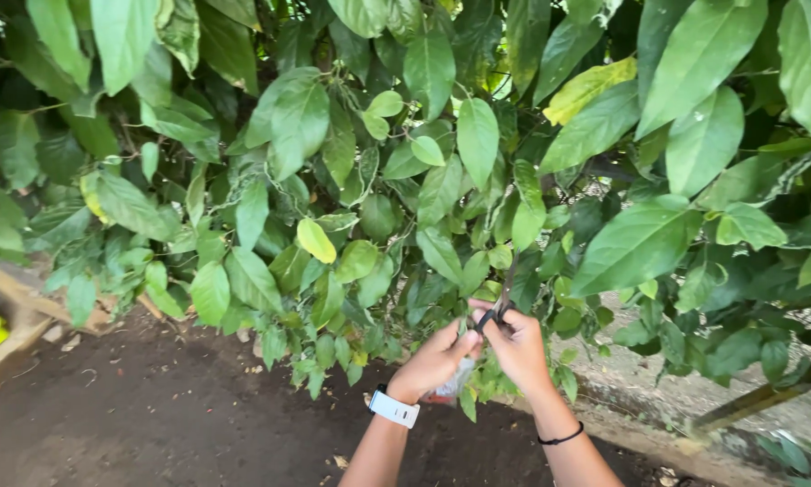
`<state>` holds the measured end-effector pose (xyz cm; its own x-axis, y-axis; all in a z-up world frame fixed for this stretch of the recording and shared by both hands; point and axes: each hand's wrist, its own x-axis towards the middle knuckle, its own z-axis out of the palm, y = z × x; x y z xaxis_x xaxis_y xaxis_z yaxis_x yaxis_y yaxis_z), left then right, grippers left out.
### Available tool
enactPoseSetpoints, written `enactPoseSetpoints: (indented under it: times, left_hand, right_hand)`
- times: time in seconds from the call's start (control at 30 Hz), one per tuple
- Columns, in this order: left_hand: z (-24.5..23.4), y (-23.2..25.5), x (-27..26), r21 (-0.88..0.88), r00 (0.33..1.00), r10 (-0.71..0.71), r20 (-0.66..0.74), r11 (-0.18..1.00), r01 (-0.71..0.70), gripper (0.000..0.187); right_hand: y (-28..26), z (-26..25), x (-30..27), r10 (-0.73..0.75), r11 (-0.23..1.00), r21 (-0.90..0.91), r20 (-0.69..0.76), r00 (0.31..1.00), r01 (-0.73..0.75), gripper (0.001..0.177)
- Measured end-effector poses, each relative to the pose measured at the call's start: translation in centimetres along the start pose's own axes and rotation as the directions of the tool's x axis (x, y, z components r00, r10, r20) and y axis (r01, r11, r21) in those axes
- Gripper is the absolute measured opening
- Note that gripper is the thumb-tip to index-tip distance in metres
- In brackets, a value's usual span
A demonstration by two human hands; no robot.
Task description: The recorder is harvesting small red and green chili peppers from a dense hedge using scissors and placing them into a small plastic bag.
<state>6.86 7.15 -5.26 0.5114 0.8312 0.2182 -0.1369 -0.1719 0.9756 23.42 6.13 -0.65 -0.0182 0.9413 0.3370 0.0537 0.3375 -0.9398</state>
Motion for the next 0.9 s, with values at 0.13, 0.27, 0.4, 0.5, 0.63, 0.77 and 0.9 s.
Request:
enactPoseSetpoints:
  times: [0.13, 0.27, 0.4, 0.5, 0.63, 0.77, 0.9]
  left_hand:
    - [1.4, 3.3, 1.8, -0.088, 0.987, -0.098, -0.128, 0.992, 0.087, 0.026]
    - [2.5, 4.5, 4.5, -0.122, 0.924, -0.122, -0.363, 0.989, 0.082, 0.026]
    - [2.7, 3.8, 8.2, -0.141, 0.821, 0.002, -0.572, 0.985, -0.1, 0.032]
    - [2.8, 4.8, 11.1, -0.182, 0.748, 0.044, -0.662, 0.959, -0.218, 0.024]
    - [2.1, 5.2, 14.2, -0.179, 0.686, 0.031, -0.727, 0.956, -0.233, 0.027]
    - [1.1, 5.1, 16.4, -0.106, 0.546, -0.032, -0.837, 0.989, -0.105, 0.041]
    - [0.7, 4.6, 17.3, -0.017, 0.416, -0.026, -0.909, 0.999, 0.027, 0.051]
  right_hand:
    - [2.8, -2.9, 0.3, 0.101, 0.981, -0.159, -0.073, 0.992, -0.112, 0.026]
    - [3.7, -4.8, 0.5, 0.137, 0.975, -0.166, -0.079, 0.987, -0.148, 0.03]
    - [4.1, -5.7, 0.7, 0.226, 0.962, -0.136, -0.08, 0.971, -0.235, 0.035]
    - [5.1, -6.4, 1.1, 0.245, 0.954, -0.163, -0.064, 0.967, -0.252, 0.035]
    - [6.2, -7.6, 1.3, 0.283, 0.95, -0.134, 0.001, 0.959, -0.281, 0.034]
    - [6.8, -8.9, 1.6, 0.314, 0.949, -0.077, 0.12, 0.942, -0.306, 0.033]
    - [5.8, -9.6, 1.8, 0.339, 0.941, -0.06, 0.183, 0.923, -0.334, 0.03]
